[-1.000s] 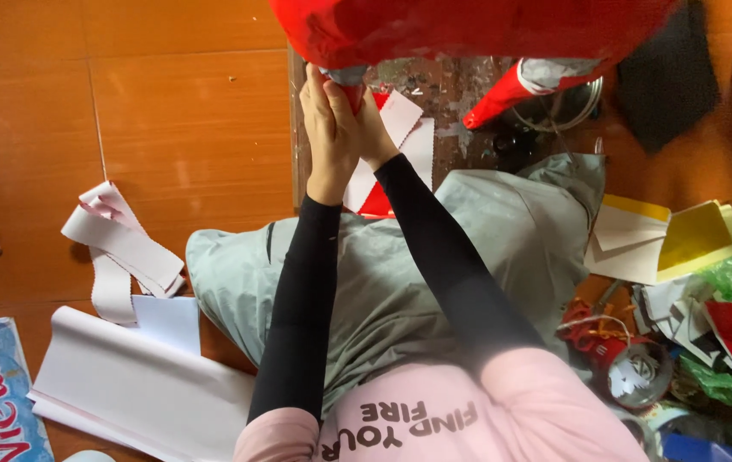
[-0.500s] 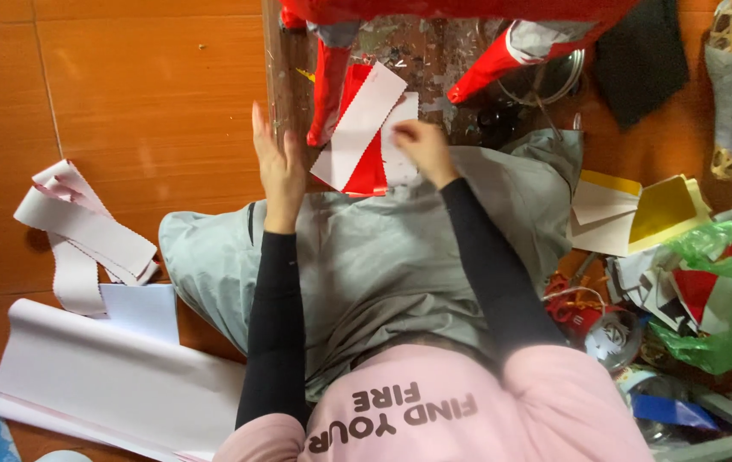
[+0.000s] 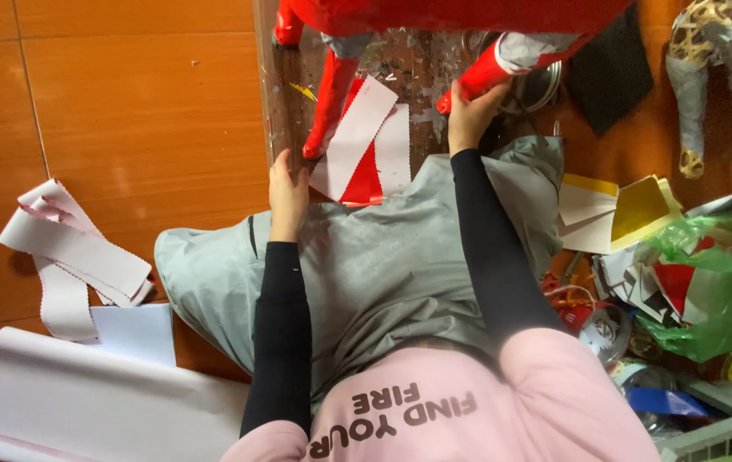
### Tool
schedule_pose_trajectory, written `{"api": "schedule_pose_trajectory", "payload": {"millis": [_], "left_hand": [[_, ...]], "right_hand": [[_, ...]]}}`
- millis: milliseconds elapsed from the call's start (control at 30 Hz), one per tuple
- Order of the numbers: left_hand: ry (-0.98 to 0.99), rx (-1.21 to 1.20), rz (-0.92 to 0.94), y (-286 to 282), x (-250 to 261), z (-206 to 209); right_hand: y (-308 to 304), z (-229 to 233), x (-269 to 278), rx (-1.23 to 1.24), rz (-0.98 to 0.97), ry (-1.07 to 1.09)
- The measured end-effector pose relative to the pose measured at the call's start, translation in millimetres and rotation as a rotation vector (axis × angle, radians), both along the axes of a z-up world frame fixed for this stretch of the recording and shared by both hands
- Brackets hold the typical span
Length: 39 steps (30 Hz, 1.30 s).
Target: Decorating a paper and bamboo animal sculpture by applying colored paper strips and glue.
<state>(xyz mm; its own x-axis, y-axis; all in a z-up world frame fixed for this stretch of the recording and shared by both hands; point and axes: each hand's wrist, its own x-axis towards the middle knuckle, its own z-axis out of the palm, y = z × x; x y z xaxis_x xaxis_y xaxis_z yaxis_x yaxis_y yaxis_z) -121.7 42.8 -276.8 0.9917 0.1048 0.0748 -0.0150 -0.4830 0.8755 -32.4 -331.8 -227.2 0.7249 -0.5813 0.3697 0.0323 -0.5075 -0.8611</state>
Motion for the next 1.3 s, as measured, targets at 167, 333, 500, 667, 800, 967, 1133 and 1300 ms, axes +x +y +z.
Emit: {"api": "schedule_pose_trajectory", "payload": {"millis": [167, 333, 500, 667, 800, 967, 1133, 1300], "left_hand": [[0.055, -0.014, 0.019, -3, 5, 9], [0.022, -0.003, -0.006, -4, 4, 5], [0.107, -0.036, -0.012, -7, 7, 5], [0.034, 0.028, 0.069, -3, 5, 5], [0.111, 0.182, 0.242, -1, 7, -21], [0.058, 0.273, 0.312, 1, 9, -19], [0.115, 0.359, 0.485, 28, 30, -16], [0.184, 0.547, 0.639, 53, 60, -36]], "right_hand": [[2, -23, 17, -0.039, -0.120, -0.058], [-10, -51, 23, -0.198, -0.187, -0.049], [-7, -30, 11, -0.095, -0.107, -0.036], [46, -1, -34, 0.047, 0.028, -0.146], [124, 61, -54, 0.197, 0.598, 0.131], [193, 195, -31, 0.272, 0.937, 0.008], [209, 227, -6, 0.277, 0.811, 0.001], [208, 235, 35, 0.233, 0.790, 0.005]]}}
